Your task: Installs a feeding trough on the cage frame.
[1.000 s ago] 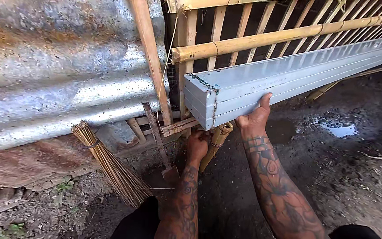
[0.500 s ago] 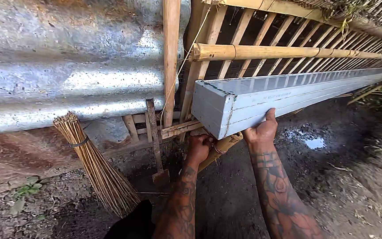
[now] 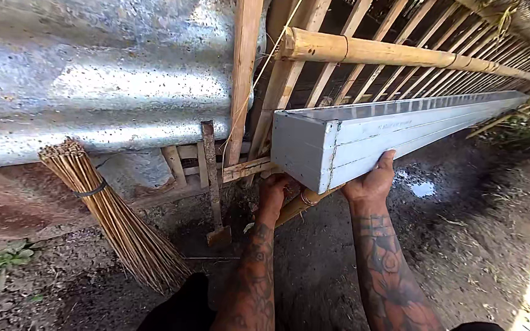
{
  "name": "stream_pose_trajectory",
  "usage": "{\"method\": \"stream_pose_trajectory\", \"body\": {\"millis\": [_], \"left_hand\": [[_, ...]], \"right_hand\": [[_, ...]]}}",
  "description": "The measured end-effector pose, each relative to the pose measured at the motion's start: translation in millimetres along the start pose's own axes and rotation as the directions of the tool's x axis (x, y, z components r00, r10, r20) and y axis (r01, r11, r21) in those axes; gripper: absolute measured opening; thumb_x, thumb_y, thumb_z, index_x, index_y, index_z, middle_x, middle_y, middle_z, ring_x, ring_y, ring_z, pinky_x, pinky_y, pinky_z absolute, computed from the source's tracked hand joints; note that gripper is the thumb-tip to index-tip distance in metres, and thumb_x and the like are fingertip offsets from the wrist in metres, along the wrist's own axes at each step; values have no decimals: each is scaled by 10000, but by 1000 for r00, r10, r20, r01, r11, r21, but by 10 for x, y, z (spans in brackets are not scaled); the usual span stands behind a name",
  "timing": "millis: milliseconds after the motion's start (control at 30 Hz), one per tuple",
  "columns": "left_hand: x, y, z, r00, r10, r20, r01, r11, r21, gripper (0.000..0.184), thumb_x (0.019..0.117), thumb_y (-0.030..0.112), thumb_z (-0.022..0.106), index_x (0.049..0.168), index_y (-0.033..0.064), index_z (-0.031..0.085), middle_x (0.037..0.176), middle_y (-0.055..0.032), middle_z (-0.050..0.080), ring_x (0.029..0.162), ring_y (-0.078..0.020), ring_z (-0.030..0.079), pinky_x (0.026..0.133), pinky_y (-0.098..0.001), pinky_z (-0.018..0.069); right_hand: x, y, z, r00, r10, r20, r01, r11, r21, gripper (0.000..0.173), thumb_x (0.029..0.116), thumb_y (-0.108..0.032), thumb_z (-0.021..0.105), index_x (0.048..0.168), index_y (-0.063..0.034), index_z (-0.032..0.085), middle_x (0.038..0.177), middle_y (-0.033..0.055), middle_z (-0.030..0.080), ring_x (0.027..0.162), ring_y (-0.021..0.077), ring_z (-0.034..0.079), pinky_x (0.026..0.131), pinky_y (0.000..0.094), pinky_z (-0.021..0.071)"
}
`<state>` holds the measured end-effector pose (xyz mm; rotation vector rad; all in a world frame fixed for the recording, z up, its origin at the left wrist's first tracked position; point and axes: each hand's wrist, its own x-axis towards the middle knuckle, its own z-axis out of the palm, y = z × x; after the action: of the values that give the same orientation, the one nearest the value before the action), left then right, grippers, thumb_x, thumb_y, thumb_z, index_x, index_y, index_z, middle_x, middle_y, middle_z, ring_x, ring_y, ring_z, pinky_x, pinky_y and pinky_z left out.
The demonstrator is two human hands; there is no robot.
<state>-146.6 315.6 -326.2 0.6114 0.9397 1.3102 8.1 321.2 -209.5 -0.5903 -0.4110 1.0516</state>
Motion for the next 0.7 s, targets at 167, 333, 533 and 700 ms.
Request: {"method": "stream_pose_trajectory", "body": {"millis": [167, 333, 533, 700], "left_hand": [[37, -36, 101, 989, -111, -97, 78, 954, -289, 507, 1107, 436, 382, 986, 41, 677, 784, -78, 685, 626, -157, 634, 561, -283, 519], [30, 103, 88, 973, -80, -215, -9, 923, -386, 541, 1100, 505, 330, 972, 92, 655, 757, -45, 652, 594, -140, 605, 535, -271, 500], [-117, 286, 98, 974, 172, -148, -215, 907, -361, 418, 1083, 382, 354, 902, 154, 655, 741, 0, 679, 617, -93, 630, 556, -246, 509], [-118, 92, 17, 963, 208, -173, -245, 940, -235, 236, 974, 85, 442, 1062, 70, 660, 825, -38, 683, 672, -121, 649, 612, -279, 555]], "right_hand": [[-31, -48, -70, 991, 85, 103, -89, 995, 41, 588, 1069, -621, 235, 1369, -196, 510, 1294, 79, 644, 1237, 245, 622, 1018, 570, 523], [-91, -98, -46, 983, 130, 131, -142, 986, 87, 642, 1049, -660, 214, 1415, -211, 488, 1365, 79, 612, 1294, 258, 586, 1053, 593, 490], [-117, -69, -121, 966, 120, 229, -149, 982, 113, 626, 1058, -638, 226, 1421, -203, 491, 1379, 87, 603, 1309, 273, 573, 1067, 589, 479], [15, 126, -574, 847, 14, 532, -142, 969, 201, 451, 894, -405, 580, 1236, -114, 624, 1222, 128, 678, 1176, 281, 644, 1002, 542, 522]]}}
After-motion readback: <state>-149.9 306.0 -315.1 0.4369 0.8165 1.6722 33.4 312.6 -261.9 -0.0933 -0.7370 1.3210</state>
